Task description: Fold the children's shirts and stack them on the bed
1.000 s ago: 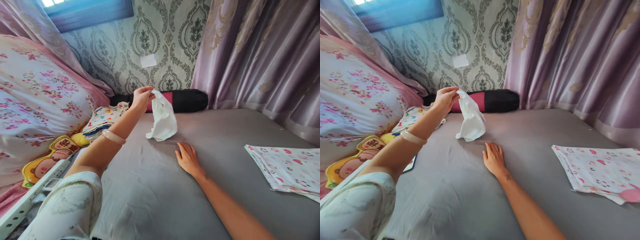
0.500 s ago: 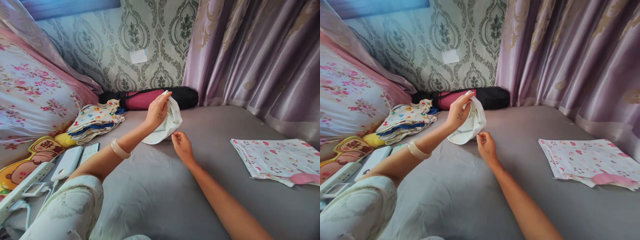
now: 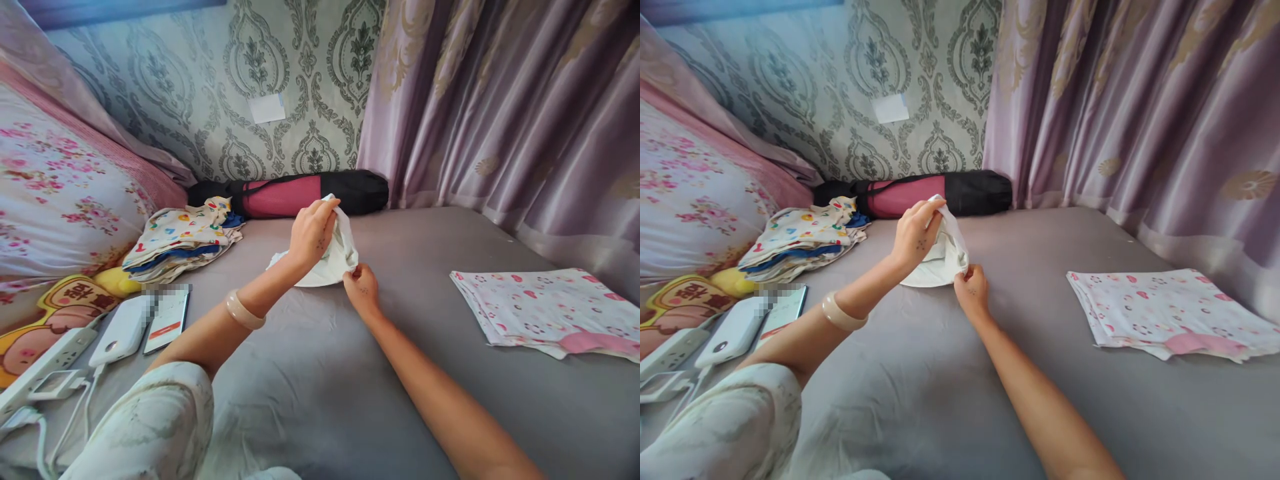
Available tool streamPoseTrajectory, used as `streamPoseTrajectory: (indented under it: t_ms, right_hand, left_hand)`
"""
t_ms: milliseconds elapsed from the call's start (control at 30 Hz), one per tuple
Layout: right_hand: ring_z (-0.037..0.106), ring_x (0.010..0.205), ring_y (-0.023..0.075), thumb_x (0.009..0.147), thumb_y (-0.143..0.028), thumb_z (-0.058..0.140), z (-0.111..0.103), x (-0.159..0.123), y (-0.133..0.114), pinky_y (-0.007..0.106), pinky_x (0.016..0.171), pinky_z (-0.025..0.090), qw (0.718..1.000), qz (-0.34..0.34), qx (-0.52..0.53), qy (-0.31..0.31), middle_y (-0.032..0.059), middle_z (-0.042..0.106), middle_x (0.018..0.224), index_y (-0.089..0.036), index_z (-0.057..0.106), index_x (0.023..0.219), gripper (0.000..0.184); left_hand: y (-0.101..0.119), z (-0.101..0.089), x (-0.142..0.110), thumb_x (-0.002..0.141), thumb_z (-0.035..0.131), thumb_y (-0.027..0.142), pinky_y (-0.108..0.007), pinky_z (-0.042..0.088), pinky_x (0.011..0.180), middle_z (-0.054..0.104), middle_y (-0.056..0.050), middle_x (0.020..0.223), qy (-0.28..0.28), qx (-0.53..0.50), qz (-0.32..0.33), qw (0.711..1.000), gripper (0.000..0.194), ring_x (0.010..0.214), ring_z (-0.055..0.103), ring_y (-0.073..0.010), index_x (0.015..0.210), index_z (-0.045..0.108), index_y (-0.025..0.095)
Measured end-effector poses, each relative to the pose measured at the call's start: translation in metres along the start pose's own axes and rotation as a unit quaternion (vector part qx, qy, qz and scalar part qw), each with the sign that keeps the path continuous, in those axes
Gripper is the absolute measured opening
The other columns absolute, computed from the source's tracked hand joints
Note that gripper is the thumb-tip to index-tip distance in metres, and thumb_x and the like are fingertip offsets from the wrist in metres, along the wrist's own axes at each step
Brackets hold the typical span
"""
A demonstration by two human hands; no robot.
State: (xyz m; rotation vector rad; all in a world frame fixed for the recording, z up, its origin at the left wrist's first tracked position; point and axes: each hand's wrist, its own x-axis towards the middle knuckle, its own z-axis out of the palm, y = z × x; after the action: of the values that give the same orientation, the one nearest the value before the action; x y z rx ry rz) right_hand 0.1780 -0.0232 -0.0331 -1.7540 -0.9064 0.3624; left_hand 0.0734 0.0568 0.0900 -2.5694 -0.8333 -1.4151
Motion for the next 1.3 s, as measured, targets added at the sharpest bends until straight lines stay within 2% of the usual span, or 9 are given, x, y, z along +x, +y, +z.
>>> streamPoseTrajectory:
  t_ms: [200,367,533,667,800,900,1000,1133,1300]
  right_hand:
    - [0.065,0.078,0.02,0.076,-0.03,0.051,0.003,0.009,0.011,0.033,0.072,0.052,0.989,-0.011,0.128,-0.075,0.0049,0.069,0.08,-0.02,0.059,0.082,0.014]
    - [0.066,0.077,0.0167,0.071,-0.028,0.06,-0.015,0.018,-0.009,0.033,0.076,0.053,0.946,0.028,0.294,-0.135,0.003,0.07,0.084,-0.019,0.055,0.091,0.022]
    - [0.063,0.072,0.0141,0.062,-0.024,0.065,-0.046,0.025,-0.037,0.03,0.073,0.052,0.909,0.061,0.365,-0.193,-0.0014,0.067,0.079,-0.021,0.056,0.086,0.026]
    - [0.062,0.068,0.0149,0.059,-0.023,0.058,-0.077,0.032,-0.053,0.028,0.066,0.05,0.895,0.072,0.389,-0.207,-0.0026,0.065,0.073,-0.021,0.06,0.081,0.023]
    - [0.065,0.075,0.0212,0.061,-0.03,0.055,-0.115,0.038,-0.063,0.031,0.066,0.05,0.909,0.048,0.361,-0.203,-0.0002,0.068,0.073,-0.022,0.063,0.078,0.02]
    - [0.066,0.072,0.0211,0.064,-0.032,0.062,-0.137,0.038,-0.066,0.03,0.061,0.049,0.934,0.028,0.284,-0.216,0.0018,0.07,0.076,-0.022,0.066,0.081,0.02]
    - [0.065,0.07,0.019,0.067,-0.039,0.072,-0.147,0.035,-0.067,0.029,0.06,0.049,0.947,0.01,0.211,-0.242,0.003,0.072,0.081,-0.022,0.068,0.087,0.026]
    - [0.063,0.074,0.0173,0.07,-0.048,0.074,-0.146,0.033,-0.065,0.028,0.064,0.048,0.96,-0.051,0.133,-0.242,0.0036,0.071,0.086,-0.021,0.069,0.089,0.034]
    - [0.062,0.075,0.0177,0.076,-0.054,0.068,-0.144,0.031,-0.072,0.028,0.066,0.048,0.965,-0.138,0.054,-0.218,0.0039,0.071,0.084,-0.018,0.07,0.086,0.037]
  left_hand:
    - [-0.025,-0.011,-0.004,0.091,0.049,0.022,-0.031,0.046,0.082,0.058,-0.005,0.093,0.033,-0.025,-0.055,0.998,0.021,0.089,0.057,-0.0178,0.1,0.068,0.023]
    - [-0.049,-0.021,-0.008,0.08,0.06,0.022,-0.032,0.045,0.086,0.057,-0.006,0.098,0.065,-0.104,-0.132,0.984,0.008,0.101,0.054,-0.0201,0.083,0.067,0.018]
    - [-0.061,-0.031,-0.016,0.078,0.064,0.035,-0.023,0.042,0.062,0.057,0.001,0.071,0.018,-0.317,-0.265,0.911,0.019,0.068,0.053,-0.012,0.077,0.061,0.017]
    - [-0.055,-0.044,-0.02,0.071,0.073,0.04,-0.02,0.039,0.057,0.058,0.003,0.068,-0.001,-0.436,-0.285,0.853,0.027,0.061,0.05,-0.0088,0.076,0.06,0.017]
    - [-0.044,-0.054,-0.024,0.071,0.075,0.044,-0.02,0.04,0.052,0.06,0.001,0.067,-0.08,-0.49,-0.307,0.812,0.031,0.056,0.051,-0.0088,0.076,0.061,0.017]
    - [-0.038,-0.058,-0.026,0.072,0.074,0.047,-0.02,0.04,0.05,0.062,0.001,0.068,-0.118,-0.477,-0.296,0.819,0.033,0.055,0.053,-0.0089,0.078,0.063,0.017]
    - [-0.037,-0.061,-0.028,0.071,0.075,0.047,-0.019,0.041,0.052,0.065,0.0,0.076,-0.134,-0.439,-0.26,0.849,0.035,0.06,0.055,-0.0094,0.088,0.067,0.017]
    - [-0.042,-0.068,-0.031,0.07,0.076,0.046,-0.02,0.042,0.053,0.067,-0.002,0.08,-0.146,-0.391,-0.219,0.882,0.036,0.064,0.056,-0.0111,0.089,0.069,0.016]
    - [-0.045,-0.081,-0.038,0.069,0.077,0.046,-0.021,0.041,0.051,0.066,-0.002,0.073,-0.121,-0.347,-0.225,0.902,0.033,0.061,0.056,-0.0118,0.08,0.07,0.016]
